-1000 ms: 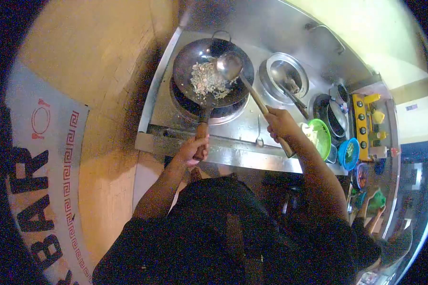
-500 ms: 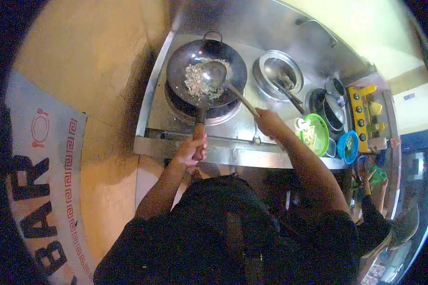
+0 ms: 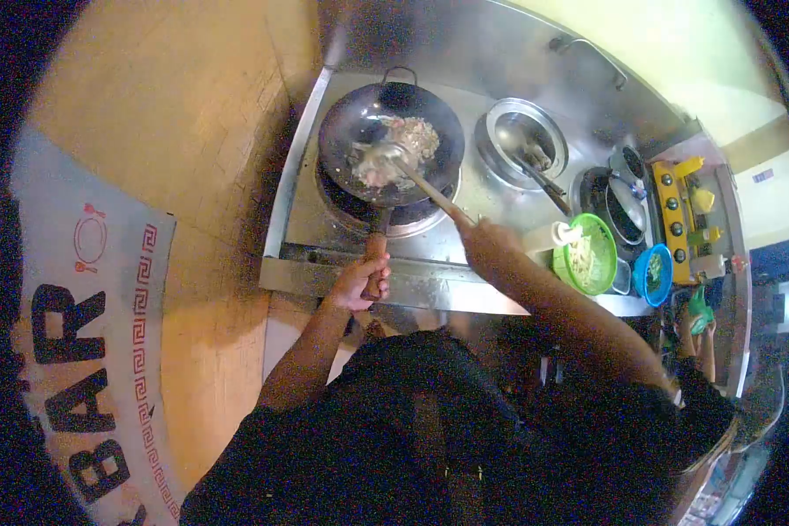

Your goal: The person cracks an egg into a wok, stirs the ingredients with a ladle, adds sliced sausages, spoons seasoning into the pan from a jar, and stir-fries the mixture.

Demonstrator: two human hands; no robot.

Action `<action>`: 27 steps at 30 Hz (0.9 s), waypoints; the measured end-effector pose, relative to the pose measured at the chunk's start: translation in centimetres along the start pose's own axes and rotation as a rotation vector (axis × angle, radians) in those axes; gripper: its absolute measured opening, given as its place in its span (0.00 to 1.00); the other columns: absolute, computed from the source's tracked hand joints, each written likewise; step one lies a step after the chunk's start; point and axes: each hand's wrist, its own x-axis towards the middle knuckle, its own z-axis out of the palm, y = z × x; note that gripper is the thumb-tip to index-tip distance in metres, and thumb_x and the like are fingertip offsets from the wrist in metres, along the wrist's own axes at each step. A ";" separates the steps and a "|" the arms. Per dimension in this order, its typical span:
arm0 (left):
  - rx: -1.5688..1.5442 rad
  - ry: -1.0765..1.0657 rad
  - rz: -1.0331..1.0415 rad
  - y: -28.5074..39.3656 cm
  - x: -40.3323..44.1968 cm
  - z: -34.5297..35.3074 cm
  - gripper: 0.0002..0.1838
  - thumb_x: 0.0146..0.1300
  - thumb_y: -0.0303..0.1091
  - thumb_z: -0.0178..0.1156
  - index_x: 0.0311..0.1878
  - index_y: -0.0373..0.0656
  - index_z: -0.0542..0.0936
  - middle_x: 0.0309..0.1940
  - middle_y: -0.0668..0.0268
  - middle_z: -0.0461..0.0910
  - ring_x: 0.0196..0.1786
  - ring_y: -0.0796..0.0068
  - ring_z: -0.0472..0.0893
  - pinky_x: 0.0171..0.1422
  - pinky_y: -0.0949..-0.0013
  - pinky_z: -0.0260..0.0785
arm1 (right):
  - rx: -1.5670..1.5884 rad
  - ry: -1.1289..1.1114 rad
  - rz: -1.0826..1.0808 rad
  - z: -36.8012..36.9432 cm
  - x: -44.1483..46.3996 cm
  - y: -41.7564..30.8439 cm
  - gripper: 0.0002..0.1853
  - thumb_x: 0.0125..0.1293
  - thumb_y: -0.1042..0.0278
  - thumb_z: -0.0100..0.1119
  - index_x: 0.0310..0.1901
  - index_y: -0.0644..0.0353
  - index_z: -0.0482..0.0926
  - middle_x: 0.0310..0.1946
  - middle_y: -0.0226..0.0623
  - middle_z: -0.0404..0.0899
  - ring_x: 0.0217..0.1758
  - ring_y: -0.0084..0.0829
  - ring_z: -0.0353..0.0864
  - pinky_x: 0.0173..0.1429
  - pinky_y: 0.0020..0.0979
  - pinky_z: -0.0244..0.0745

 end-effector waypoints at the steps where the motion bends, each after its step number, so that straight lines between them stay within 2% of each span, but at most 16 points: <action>1: 0.011 0.016 -0.029 0.1 0.2 -0.2 0.08 0.62 0.37 0.60 0.41 0.49 0.72 0.24 0.71 0.72 0.21 0.75 0.72 0.26 0.66 0.67 | -0.118 -0.050 0.013 -0.6 -1.2 0.0 0.32 0.62 0.74 0.45 0.69 0.59 0.53 0.24 0.53 0.78 0.29 0.49 0.80 0.32 0.47 0.75; 4: 0.008 0.014 -0.066 0.0 0.0 -0.1 0.08 0.63 0.40 0.59 0.40 0.50 0.73 0.23 0.72 0.73 0.21 0.75 0.72 0.27 0.67 0.66 | 0.126 0.020 0.122 -1.2 1.0 0.1 0.30 0.62 0.76 0.43 0.68 0.60 0.54 0.27 0.53 0.79 0.30 0.49 0.80 0.33 0.46 0.76; 5: 0.005 0.002 -0.066 0.3 -0.1 0.2 0.08 0.63 0.40 0.59 0.39 0.50 0.73 0.23 0.71 0.74 0.21 0.74 0.72 0.27 0.67 0.66 | 0.242 0.175 0.082 1.4 3.4 0.6 0.30 0.62 0.77 0.41 0.68 0.61 0.55 0.27 0.53 0.79 0.29 0.50 0.80 0.33 0.46 0.76; 6: 0.020 0.005 -0.079 0.6 -0.2 0.5 0.07 0.62 0.39 0.59 0.38 0.49 0.73 0.23 0.71 0.73 0.21 0.74 0.73 0.26 0.67 0.67 | 0.348 0.118 0.055 1.4 4.8 -0.3 0.30 0.62 0.76 0.41 0.67 0.62 0.54 0.27 0.53 0.79 0.29 0.51 0.80 0.33 0.46 0.76; 8: 0.043 0.018 -0.104 1.3 -0.6 0.8 0.07 0.61 0.35 0.60 0.36 0.45 0.72 0.22 0.69 0.73 0.20 0.73 0.74 0.24 0.65 0.69 | 0.288 0.112 -0.004 0.5 3.7 -3.2 0.20 0.66 0.71 0.37 0.57 0.72 0.62 0.26 0.56 0.79 0.27 0.49 0.82 0.30 0.49 0.76; 10: 0.136 0.085 -0.043 -0.5 -1.7 1.6 0.06 0.61 0.34 0.58 0.34 0.43 0.72 0.22 0.69 0.72 0.21 0.72 0.74 0.25 0.65 0.69 | 0.168 -0.009 -0.086 -1.7 -2.2 -4.8 0.21 0.67 0.71 0.36 0.60 0.70 0.60 0.27 0.58 0.79 0.27 0.52 0.82 0.32 0.51 0.77; 11: 0.178 0.107 0.004 -0.9 -1.5 2.9 0.06 0.62 0.34 0.56 0.33 0.42 0.72 0.22 0.68 0.72 0.21 0.72 0.74 0.25 0.65 0.69 | 0.165 -0.068 -0.041 -2.6 -4.3 -5.0 0.24 0.67 0.70 0.36 0.63 0.70 0.57 0.28 0.57 0.79 0.28 0.52 0.82 0.32 0.50 0.77; 12: 0.150 0.083 0.009 -0.7 -2.2 5.9 0.07 0.62 0.34 0.56 0.33 0.41 0.72 0.22 0.67 0.72 0.21 0.72 0.74 0.26 0.66 0.69 | 0.131 -0.086 -0.040 -2.3 -5.2 -4.4 0.31 0.63 0.72 0.45 0.67 0.70 0.51 0.25 0.54 0.79 0.27 0.47 0.82 0.31 0.49 0.77; 14: 0.074 0.061 -0.007 -1.3 -6.6 12.6 0.08 0.62 0.34 0.54 0.31 0.39 0.72 0.21 0.66 0.72 0.22 0.71 0.75 0.28 0.67 0.69 | 0.011 -0.022 -0.022 -1.3 -5.0 -1.9 0.32 0.61 0.72 0.47 0.68 0.64 0.52 0.28 0.56 0.79 0.31 0.49 0.82 0.36 0.49 0.77; 15: -0.021 0.020 -0.031 -1.1 -8.3 13.0 0.08 0.62 0.34 0.55 0.31 0.40 0.72 0.20 0.67 0.71 0.22 0.72 0.74 0.28 0.68 0.69 | 0.182 -0.103 0.080 -3.7 -4.4 -1.2 0.34 0.60 0.73 0.48 0.69 0.60 0.52 0.30 0.56 0.79 0.34 0.51 0.81 0.39 0.49 0.75; 17: -0.180 -0.088 -0.068 0.7 -11.3 13.0 0.09 0.63 0.36 0.56 0.31 0.42 0.72 0.19 0.69 0.70 0.21 0.74 0.72 0.28 0.70 0.68 | 0.267 -0.132 0.002 -4.8 -4.8 1.5 0.35 0.59 0.75 0.48 0.69 0.58 0.51 0.31 0.57 0.79 0.34 0.52 0.80 0.40 0.48 0.75; 20: -0.174 0.039 -0.095 1.7 -16.1 15.3 0.09 0.65 0.36 0.53 0.31 0.42 0.72 0.20 0.69 0.68 0.21 0.75 0.70 0.28 0.71 0.67 | 0.205 -0.297 -0.006 -8.7 -10.8 0.5 0.34 0.60 0.76 0.47 0.69 0.57 0.51 0.29 0.56 0.78 0.34 0.52 0.81 0.39 0.47 0.75; 22: 0.098 -0.014 -0.052 1.9 -15.1 15.5 0.09 0.66 0.36 0.51 0.32 0.42 0.72 0.21 0.68 0.69 0.22 0.75 0.70 0.29 0.71 0.66 | 0.001 -0.258 -0.078 -8.9 -13.0 -0.1 0.33 0.61 0.76 0.46 0.69 0.57 0.52 0.27 0.53 0.77 0.32 0.48 0.81 0.37 0.44 0.76; 23: 0.220 -0.026 -0.046 1.2 -15.3 15.2 0.09 0.66 0.36 0.50 0.32 0.43 0.71 0.22 0.68 0.69 0.23 0.76 0.70 0.29 0.71 0.66 | 0.001 -0.235 -0.031 -8.9 -13.0 -0.7 0.33 0.61 0.76 0.46 0.69 0.57 0.52 0.28 0.54 0.77 0.32 0.47 0.81 0.37 0.44 0.76; 26: 0.451 -0.140 0.260 0.1 -15.1 13.6 0.06 0.61 0.32 0.54 0.29 0.43 0.74 0.24 0.65 0.74 0.29 0.75 0.75 0.36 0.72 0.68 | 0.027 -0.184 -0.046 -8.5 -11.3 -0.6 0.35 0.57 0.77 0.47 0.69 0.59 0.52 0.31 0.55 0.77 0.31 0.48 0.80 0.37 0.46 0.76; 27: 0.254 -0.128 -0.028 0.0 -16.1 12.7 0.03 0.60 0.29 0.55 0.31 0.44 0.75 0.26 0.65 0.76 0.31 0.75 0.76 0.37 0.72 0.68 | 0.033 -0.192 -0.040 -8.6 -11.2 0.0 0.36 0.57 0.77 0.48 0.69 0.60 0.52 0.32 0.55 0.77 0.32 0.49 0.80 0.38 0.46 0.76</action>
